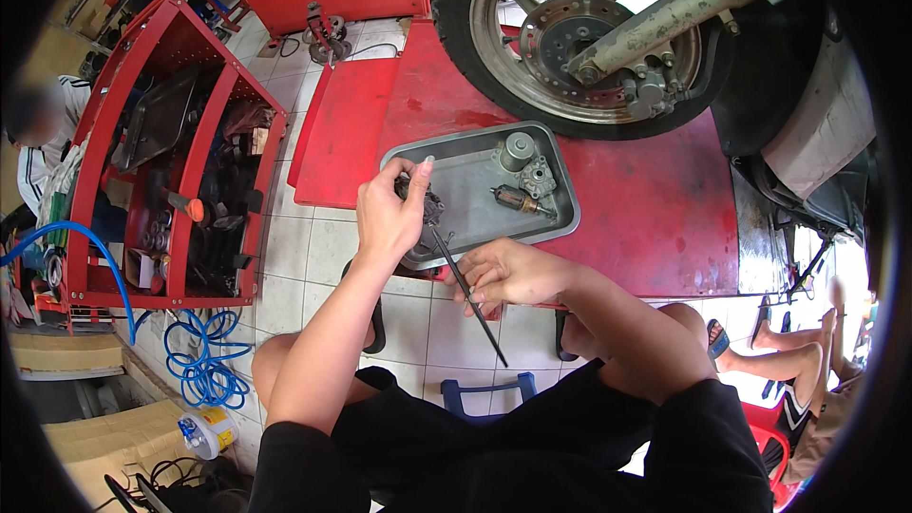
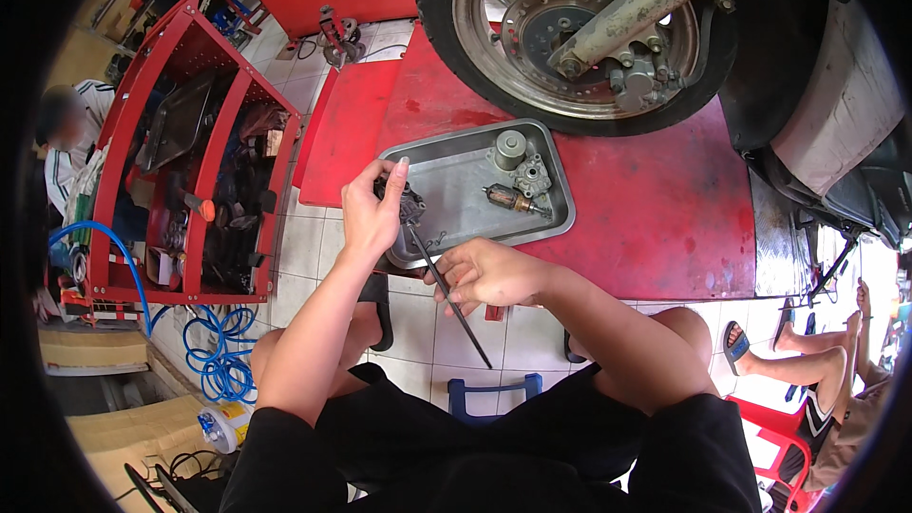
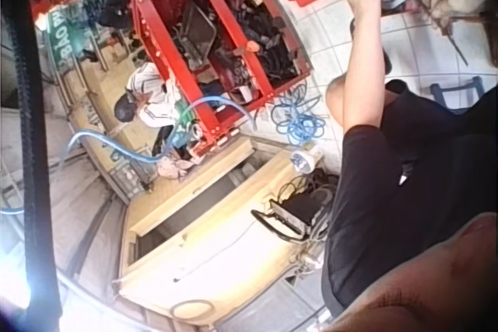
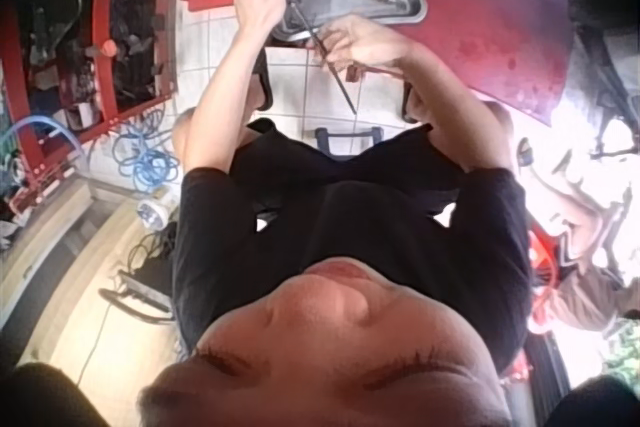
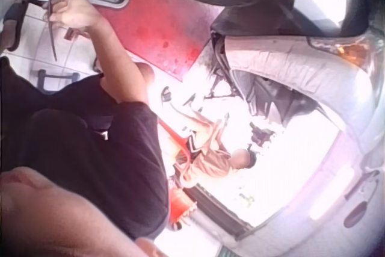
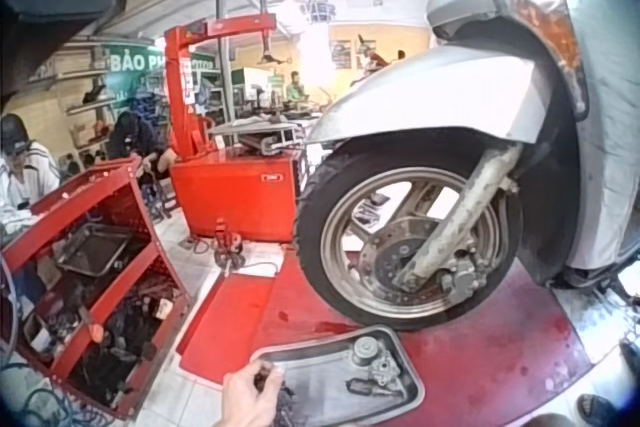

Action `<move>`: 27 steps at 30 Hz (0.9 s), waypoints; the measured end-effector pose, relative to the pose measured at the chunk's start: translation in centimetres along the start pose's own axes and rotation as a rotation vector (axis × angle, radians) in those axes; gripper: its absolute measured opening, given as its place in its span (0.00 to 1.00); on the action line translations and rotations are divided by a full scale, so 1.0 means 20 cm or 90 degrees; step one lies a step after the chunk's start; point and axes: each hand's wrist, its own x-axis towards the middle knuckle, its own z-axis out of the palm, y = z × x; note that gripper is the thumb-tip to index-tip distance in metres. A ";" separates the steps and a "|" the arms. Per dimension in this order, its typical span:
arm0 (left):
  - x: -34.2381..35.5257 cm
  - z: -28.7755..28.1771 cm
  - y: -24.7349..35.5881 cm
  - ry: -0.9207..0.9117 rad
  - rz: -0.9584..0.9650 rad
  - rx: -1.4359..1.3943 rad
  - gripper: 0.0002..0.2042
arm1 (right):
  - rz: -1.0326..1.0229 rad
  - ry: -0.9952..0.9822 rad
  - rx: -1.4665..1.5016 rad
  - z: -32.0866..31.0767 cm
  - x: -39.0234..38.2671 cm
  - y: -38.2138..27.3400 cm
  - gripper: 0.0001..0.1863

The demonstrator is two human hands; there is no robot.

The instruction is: The person uses a screwdriver to disassemble a cylindrical motorcycle starter motor held over a metal tray. They remove internal components, including a rotor and brushes, and place them into the tray. The person then picks up a second similar motor and begins to disassemble it in the same manner.

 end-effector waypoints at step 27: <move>0.07 -0.23 0.11 0.025 -0.336 -0.560 0.27 | -0.071 0.468 -0.862 -0.10 0.01 0.04 0.12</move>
